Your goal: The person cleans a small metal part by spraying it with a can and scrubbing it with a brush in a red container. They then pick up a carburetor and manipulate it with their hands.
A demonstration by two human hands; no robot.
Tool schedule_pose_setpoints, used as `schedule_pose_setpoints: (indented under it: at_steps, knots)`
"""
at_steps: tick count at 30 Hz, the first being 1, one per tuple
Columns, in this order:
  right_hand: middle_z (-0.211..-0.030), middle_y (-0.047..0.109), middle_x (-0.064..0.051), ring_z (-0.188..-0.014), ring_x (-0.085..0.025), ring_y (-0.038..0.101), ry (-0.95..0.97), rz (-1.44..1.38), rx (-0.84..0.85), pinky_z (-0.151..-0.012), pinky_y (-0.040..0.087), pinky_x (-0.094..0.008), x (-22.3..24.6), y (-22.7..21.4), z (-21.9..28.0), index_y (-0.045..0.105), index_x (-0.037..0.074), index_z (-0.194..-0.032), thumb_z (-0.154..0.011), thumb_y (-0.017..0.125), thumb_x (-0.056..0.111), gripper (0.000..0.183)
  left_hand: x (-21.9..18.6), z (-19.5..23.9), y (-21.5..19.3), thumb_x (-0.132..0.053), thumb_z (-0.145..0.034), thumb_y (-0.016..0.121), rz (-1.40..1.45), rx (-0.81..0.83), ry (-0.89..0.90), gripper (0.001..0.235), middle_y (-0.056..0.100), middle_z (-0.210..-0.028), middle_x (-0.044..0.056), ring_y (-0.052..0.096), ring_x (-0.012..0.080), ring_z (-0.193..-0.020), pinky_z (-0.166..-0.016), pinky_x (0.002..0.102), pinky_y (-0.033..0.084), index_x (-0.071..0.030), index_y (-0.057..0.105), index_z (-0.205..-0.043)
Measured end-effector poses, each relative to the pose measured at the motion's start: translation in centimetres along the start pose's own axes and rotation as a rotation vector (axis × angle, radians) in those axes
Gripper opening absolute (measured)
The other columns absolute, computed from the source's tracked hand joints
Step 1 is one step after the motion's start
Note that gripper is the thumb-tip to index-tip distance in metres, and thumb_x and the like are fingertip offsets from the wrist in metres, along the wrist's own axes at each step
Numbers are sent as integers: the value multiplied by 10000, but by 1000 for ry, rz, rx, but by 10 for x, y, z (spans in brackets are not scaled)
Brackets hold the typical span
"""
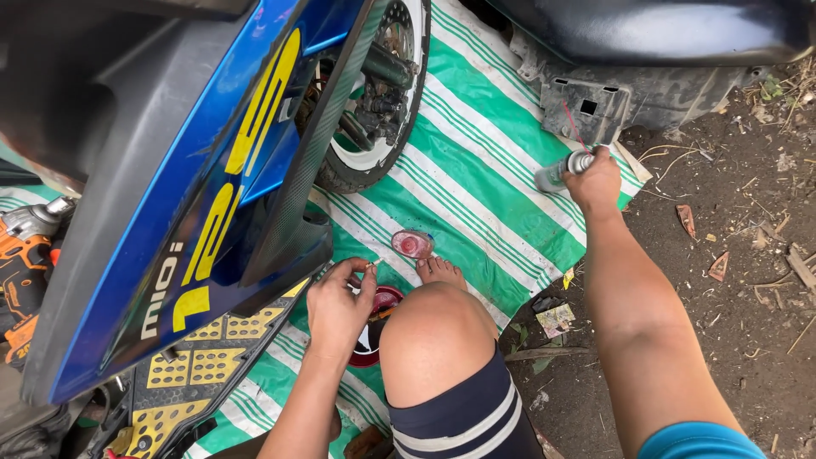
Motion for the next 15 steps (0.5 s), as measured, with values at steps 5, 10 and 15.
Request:
schedule_pose_setpoints:
  at_steps: [5, 10, 15]
  knots:
    - [-1307, 680, -286, -1265, -524, 711, 34, 97, 54, -1087, 576, -598, -24, -6, 14, 564, 37, -1466, -826, 960, 338, 810, 6, 8, -9, -308, -916, 845, -17, 7, -11, 97, 773, -693, 48, 790, 329, -749, -685, 463, 625, -242, 865, -984]
    - [-1307, 702, -274, -1245, -494, 735, 87, 189, 79, -1046, 606, -581, -26, -12, 4, 611, 40, -1457, -842, 955, 405, 793, 9, 5, -6, -295, -932, 838, -24, 17, -21, 99, 781, -697, 57, 789, 340, -740, -678, 471, 615, -226, 868, -994]
    - [-1355, 644, -301, -1287, -498, 704, 97, 198, 116, -1083, 583, -573, -51, 18, -25, 508, 6, -1456, -869, 963, 378, 830, 8, 1, 1, -314, -926, 832, -34, 69, -52, 111, 783, -705, 59, 788, 341, -739, -680, 474, 617, -239, 869, -1000]
Point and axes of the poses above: each hand's wrist, its own z-axis away from the middle knuckle, its own y-axis out of the palm, x = y × z, the point moved 5 cm from there along -z, towards the middle knuckle
